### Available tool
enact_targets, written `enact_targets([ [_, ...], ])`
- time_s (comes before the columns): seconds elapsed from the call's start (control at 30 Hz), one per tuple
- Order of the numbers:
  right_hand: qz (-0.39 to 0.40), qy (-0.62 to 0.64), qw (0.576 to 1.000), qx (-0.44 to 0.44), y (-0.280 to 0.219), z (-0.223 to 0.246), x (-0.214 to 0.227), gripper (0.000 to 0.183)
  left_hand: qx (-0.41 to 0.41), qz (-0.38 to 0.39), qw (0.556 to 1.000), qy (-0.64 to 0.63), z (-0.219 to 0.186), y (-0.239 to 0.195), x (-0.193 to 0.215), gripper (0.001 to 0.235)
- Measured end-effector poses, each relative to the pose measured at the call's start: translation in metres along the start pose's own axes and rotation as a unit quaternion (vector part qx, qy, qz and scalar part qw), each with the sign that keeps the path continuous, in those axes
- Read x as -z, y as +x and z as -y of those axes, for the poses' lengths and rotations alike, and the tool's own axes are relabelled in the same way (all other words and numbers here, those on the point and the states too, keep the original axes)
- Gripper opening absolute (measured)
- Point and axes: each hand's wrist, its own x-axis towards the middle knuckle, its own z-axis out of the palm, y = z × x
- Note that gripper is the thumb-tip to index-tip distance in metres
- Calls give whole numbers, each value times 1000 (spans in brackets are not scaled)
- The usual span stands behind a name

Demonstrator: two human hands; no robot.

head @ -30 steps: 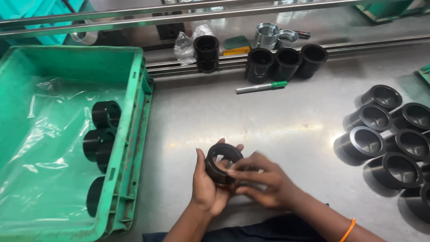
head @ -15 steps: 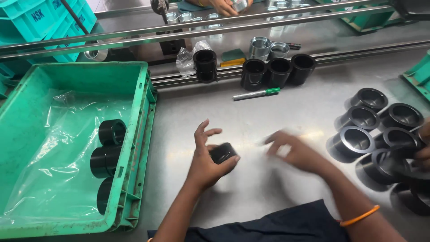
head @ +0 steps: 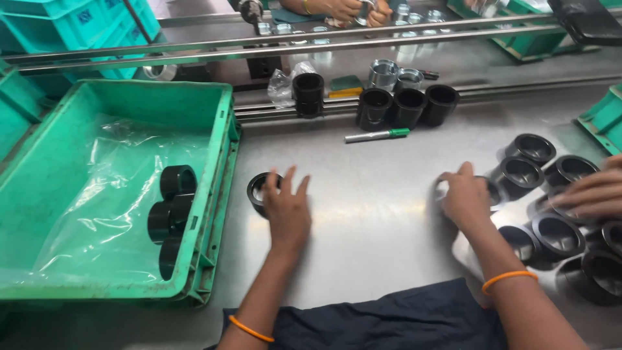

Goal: Inspecting and sorting black cylindrical metal components in a factory setting.

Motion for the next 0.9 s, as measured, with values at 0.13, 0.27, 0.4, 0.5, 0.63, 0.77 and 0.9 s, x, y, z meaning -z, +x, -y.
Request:
enact_targets([
  [0.13, 34, 230, 966, 110, -11, 37, 34, 49, 50, 37, 949, -310, -40, -1, 2, 59],
  [0.27, 174, 640, 714, 224, -23, 80, 19, 51, 193, 240, 646, -698, -39, -24, -25, 48],
  [0.4, -15, 519, 766, 380, -45, 105, 1, 42, 160, 315, 514, -781, -53, -25, 3, 40],
  [0.5, 225, 563, 776, 173, -44, 105, -10, 30, 73, 267, 657, -701, -63, -29, 29, 32],
  [0.63, 310, 529, 765, 197, -42, 92, -12, 24, 52, 262, 681, -682, -66, -23, 52, 28],
  [0.77, 62, 458, 843, 274, -61, 101, 14, 41, 113, 299, 598, -735, -65, -26, 46, 28],
  [0.9, 348, 532, 754, 165, -37, 78, -40, 41, 36, 238, 680, -693, -60, -31, 40, 29],
])
